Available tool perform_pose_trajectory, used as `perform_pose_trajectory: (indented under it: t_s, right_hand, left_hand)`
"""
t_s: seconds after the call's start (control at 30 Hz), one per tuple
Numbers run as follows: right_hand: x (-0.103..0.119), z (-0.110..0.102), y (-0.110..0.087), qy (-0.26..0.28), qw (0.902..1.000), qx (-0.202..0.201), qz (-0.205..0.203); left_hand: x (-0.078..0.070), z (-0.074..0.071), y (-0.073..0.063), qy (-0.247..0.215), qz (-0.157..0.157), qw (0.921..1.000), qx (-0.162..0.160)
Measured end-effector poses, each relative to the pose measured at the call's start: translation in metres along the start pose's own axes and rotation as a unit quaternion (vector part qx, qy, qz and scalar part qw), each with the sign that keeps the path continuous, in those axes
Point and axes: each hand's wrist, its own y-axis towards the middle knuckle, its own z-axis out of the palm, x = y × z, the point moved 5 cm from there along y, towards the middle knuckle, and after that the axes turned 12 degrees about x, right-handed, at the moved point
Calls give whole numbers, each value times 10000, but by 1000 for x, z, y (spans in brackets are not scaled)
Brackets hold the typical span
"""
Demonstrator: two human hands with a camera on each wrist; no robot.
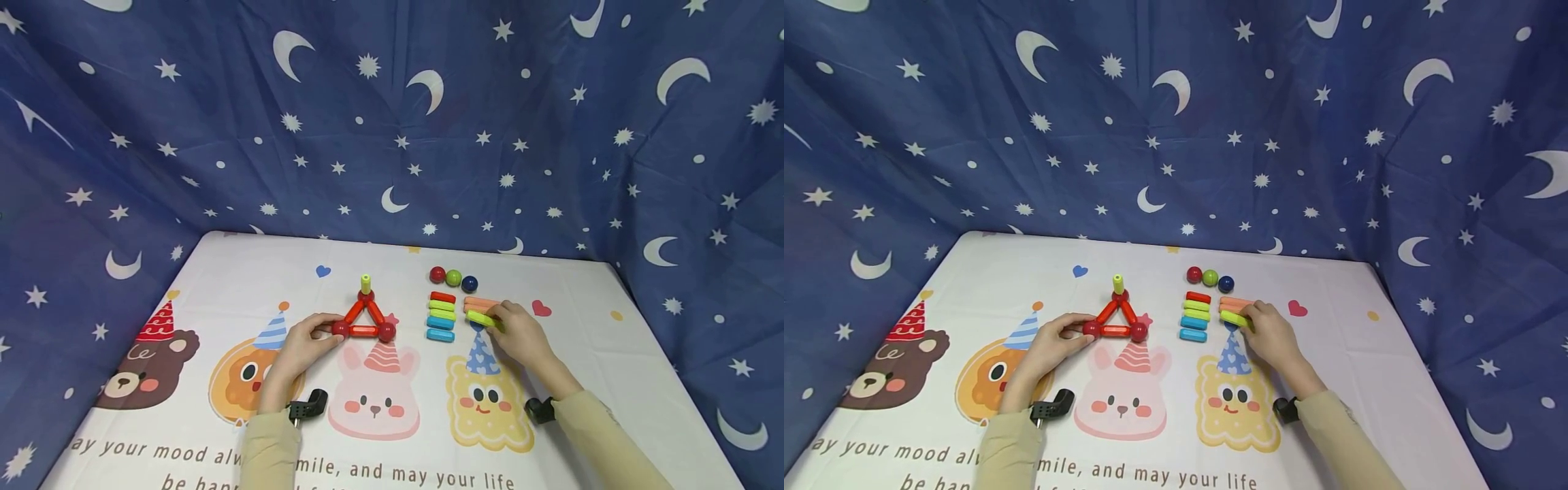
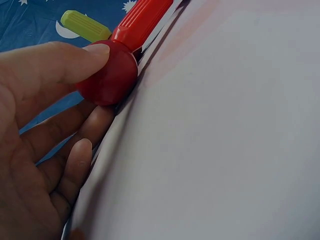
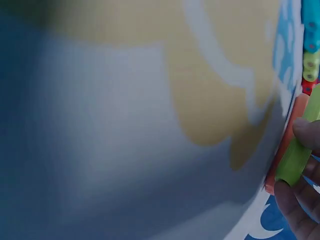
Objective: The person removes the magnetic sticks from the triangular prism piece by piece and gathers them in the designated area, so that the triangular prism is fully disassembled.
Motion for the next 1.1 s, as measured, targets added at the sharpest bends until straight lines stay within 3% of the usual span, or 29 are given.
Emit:
perform_pose_trajectory:
  t_s: [0.27,0.8,1.1]
  right_hand:
    - [-7,3,2,-269,9995,-165,-28]
    - [-15,-5,3,197,9981,-580,-25]
    - [-10,-11,3,300,9980,-501,247]
  left_hand:
    - [-1,0,1,-25,-23,10000,0]
    - [0,-1,0,-2,5,10000,12]
    - [0,-1,0,-23,-27,10000,-7]
